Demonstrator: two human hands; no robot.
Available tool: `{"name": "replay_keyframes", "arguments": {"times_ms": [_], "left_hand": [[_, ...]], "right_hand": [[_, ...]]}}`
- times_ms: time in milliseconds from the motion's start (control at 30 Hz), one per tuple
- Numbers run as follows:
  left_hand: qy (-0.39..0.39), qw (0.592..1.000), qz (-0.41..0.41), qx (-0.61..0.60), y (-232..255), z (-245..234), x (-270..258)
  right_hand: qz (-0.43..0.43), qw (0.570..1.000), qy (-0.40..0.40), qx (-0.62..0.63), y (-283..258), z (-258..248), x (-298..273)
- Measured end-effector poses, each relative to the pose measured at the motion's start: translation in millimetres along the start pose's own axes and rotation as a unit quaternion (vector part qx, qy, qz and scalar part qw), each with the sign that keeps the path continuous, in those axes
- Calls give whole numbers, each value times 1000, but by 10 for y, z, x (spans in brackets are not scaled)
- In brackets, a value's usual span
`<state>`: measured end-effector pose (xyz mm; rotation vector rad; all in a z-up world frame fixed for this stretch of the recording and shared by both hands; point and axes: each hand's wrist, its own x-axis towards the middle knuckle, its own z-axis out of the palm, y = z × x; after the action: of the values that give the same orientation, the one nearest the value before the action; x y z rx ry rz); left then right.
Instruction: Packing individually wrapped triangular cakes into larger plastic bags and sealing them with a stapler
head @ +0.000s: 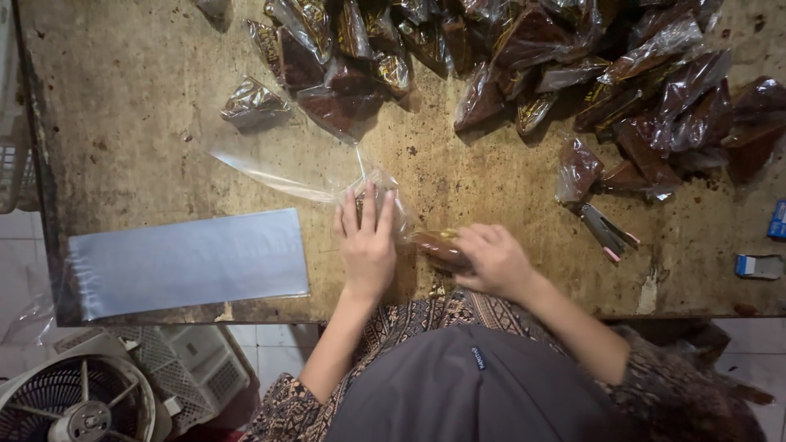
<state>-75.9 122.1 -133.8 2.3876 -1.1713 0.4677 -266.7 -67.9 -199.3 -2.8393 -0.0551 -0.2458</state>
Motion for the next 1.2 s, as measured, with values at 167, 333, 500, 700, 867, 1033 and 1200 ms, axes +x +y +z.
{"name": "replay_keyframes", "arguments": {"times_ms": [167, 333, 500, 700, 867, 1033, 1200], "left_hand": [[-55, 998, -37, 6, 170, -196, 83], [-88, 995, -43, -6, 154, -308, 52], [-217, 972, -66, -65, 202, -504, 164], [-232, 953, -135, -143, 244, -404, 113], [-208, 968, -124, -61, 144, -321, 76], [-272, 949, -162, -12, 73, -536, 225], [-193, 958, -195, -78, -169, -782, 759]], "right_hand": [[90, 978, 169, 79, -301, 464, 561], [355, 840, 187, 365, -848, -247, 1248], [481, 580, 182, 632, -846, -338, 1291], [425, 409, 210, 780, -954, -176, 1127], [297, 859, -133, 396, -835, -703, 1465], [251, 928, -118, 249, -50, -1063, 2279], [314, 937, -139, 61, 289, -815, 3174]]}}
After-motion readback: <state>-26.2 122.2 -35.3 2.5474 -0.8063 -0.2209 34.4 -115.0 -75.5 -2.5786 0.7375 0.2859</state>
